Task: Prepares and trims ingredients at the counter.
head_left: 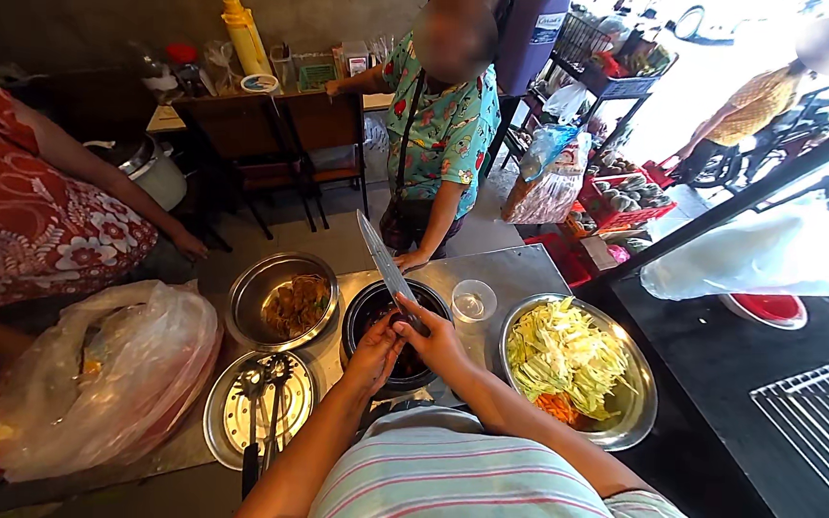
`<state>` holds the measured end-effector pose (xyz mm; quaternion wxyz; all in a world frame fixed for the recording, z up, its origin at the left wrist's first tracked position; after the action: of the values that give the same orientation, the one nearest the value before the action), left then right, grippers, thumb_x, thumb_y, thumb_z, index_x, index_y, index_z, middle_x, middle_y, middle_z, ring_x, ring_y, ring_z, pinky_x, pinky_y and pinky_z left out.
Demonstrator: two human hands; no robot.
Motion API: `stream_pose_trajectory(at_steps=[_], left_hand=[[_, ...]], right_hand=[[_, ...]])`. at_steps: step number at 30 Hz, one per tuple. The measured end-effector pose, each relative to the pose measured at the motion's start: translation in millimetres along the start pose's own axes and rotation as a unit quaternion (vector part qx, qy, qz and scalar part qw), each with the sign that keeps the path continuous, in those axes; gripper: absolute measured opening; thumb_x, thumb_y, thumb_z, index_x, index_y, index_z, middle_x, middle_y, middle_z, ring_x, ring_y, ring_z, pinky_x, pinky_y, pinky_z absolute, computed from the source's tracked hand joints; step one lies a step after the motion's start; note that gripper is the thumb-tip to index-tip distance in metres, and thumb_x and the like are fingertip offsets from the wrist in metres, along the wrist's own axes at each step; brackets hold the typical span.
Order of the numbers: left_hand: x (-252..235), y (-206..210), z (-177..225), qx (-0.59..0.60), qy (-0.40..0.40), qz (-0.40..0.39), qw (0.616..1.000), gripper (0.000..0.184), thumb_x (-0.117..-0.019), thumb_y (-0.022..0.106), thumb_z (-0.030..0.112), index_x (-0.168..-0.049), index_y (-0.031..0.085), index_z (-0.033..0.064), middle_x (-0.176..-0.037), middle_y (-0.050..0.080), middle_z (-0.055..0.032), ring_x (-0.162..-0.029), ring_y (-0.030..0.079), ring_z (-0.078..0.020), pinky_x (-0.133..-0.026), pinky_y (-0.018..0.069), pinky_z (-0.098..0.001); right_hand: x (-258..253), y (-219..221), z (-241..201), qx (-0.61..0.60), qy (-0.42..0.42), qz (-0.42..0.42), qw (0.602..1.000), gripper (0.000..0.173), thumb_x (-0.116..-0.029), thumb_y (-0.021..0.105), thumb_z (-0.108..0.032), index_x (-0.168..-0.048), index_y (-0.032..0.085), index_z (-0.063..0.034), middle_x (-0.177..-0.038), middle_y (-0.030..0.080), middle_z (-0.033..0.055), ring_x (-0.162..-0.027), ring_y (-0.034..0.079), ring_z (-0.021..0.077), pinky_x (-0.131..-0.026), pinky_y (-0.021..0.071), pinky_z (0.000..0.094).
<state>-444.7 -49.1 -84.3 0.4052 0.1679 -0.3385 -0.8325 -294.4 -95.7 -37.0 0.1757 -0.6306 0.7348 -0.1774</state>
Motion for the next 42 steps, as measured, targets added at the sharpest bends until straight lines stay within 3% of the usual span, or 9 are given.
stream_pose_trajectory(at_steps=[5,11,14,17,24,28,31,36,42], left_hand=[[1,0,-1,-0.005,-0.007,0.014,1.0,0.038,-0.1063,0.05,0.005,-0.143,0.047,-0.0053,-0.13,0.065,-0.0111,-0.116,0.067,-0.0167,-0.105,0.0533,-0.0324],[1,3,10,-0.052,-0.087,0.036,0.994,0.018,-0.1088,0.045,0.009,-0.114,0.061,0.0009,-0.103,0.073,-0.0059,-0.095,0.073,-0.013,-0.094,0.0588,-0.0297],[1,8,9,-0.036,-0.066,0.046,0.996,0.02,-0.1094,0.043,0.009,-0.118,0.059,0.0001,-0.105,0.072,-0.0059,-0.097,0.072,-0.013,-0.095,0.058,-0.0299],[-1,11,3,-0.044,-0.028,0.067,0.996,0.027,-0.1094,0.042,0.008,-0.131,0.051,-0.0043,-0.114,0.068,-0.0077,-0.102,0.069,-0.0134,-0.098,0.0562,-0.0302],[-4,8,0,-0.111,0.059,0.081,0.989,0.034,-0.1028,0.058,0.01,-0.132,0.049,-0.0048,-0.118,0.066,-0.0099,-0.108,0.067,-0.0156,-0.1,0.0552,-0.0343],[-4,12,5,-0.057,-0.006,0.072,0.996,0.038,-0.1039,0.053,0.007,-0.139,0.043,-0.0038,-0.128,0.062,-0.0129,-0.114,0.066,-0.018,-0.104,0.0543,-0.0343],[-2,15,10,-0.029,-0.038,0.089,0.995,0.035,-0.1035,0.054,0.002,-0.137,0.044,-0.0029,-0.125,0.064,-0.0123,-0.11,0.068,-0.0181,-0.1,0.0565,-0.0329],[-2,17,11,-0.069,-0.013,0.101,0.992,0.042,-0.0976,0.061,-0.001,-0.134,0.041,0.0033,-0.113,0.064,-0.0061,-0.102,0.068,-0.0151,-0.094,0.0582,-0.034],[-2,18,12,-0.164,-0.003,0.109,0.98,0.047,-0.0976,0.064,0.002,-0.138,0.039,-0.0033,-0.12,0.061,-0.0116,-0.106,0.067,-0.017,-0.096,0.0579,-0.0351]], right_hand=[[1,-1,-1,0.054,-0.001,0.009,0.998,0.052,-0.1022,0.057,-0.054,-0.15,0.057,-0.032,-0.118,0.072,0.012,-0.106,0.069,0.0234,-0.094,0.055,0.0448],[1,0,4,0.086,-0.067,0.01,0.994,0.038,-0.1058,0.054,-0.045,-0.14,0.066,-0.0334,-0.109,0.075,0.0092,-0.097,0.071,0.0205,-0.088,0.0571,0.0425],[1,4,3,0.087,-0.067,0.028,0.994,0.038,-0.1067,0.053,-0.044,-0.141,0.065,-0.0328,-0.105,0.074,0.009,-0.093,0.07,0.02,-0.085,0.0569,0.041],[-1,4,1,0.085,-0.047,0.025,0.995,0.04,-0.1075,0.051,-0.044,-0.144,0.063,-0.0322,-0.113,0.074,0.0085,-0.1,0.07,0.0198,-0.091,0.0559,0.0415],[-8,2,1,-0.008,-0.016,0.002,1.0,0.044,-0.1086,0.05,-0.043,-0.147,0.06,-0.0244,-0.141,0.066,0.0017,-0.124,0.064,0.0107,-0.108,0.0497,0.0344],[-15,-2,8,-0.07,-0.009,0.027,0.997,0.045,-0.1092,0.051,-0.038,-0.148,0.059,-0.0168,-0.148,0.061,0.0022,-0.13,0.061,0.0089,-0.111,0.048,0.0329],[-17,-9,10,-0.031,-0.004,0.034,0.999,0.045,-0.1088,0.05,-0.041,-0.147,0.06,-0.0207,-0.146,0.062,0.0019,-0.131,0.06,0.0116,-0.113,0.0467,0.0376],[-9,-10,2,0.139,0.006,0.049,0.989,0.041,-0.1093,0.044,-0.046,-0.145,0.061,-0.0352,-0.112,0.072,0.0101,-0.101,0.069,0.0236,-0.089,0.0551,0.0453],[-5,-9,4,0.192,0.002,0.06,0.979,0.04,-0.1092,0.045,-0.046,-0.145,0.061,-0.0369,-0.104,0.072,0.0117,-0.091,0.07,0.0252,-0.08,0.0562,0.0446]])
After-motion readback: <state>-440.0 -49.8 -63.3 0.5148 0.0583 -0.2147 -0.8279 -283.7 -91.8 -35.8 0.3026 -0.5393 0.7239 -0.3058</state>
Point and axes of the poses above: each hand's wrist, its own x-axis away from the middle knuckle, its own y-axis out of the palm, z = x × y, the point moved 1 cm from there along -x, towards the middle knuckle
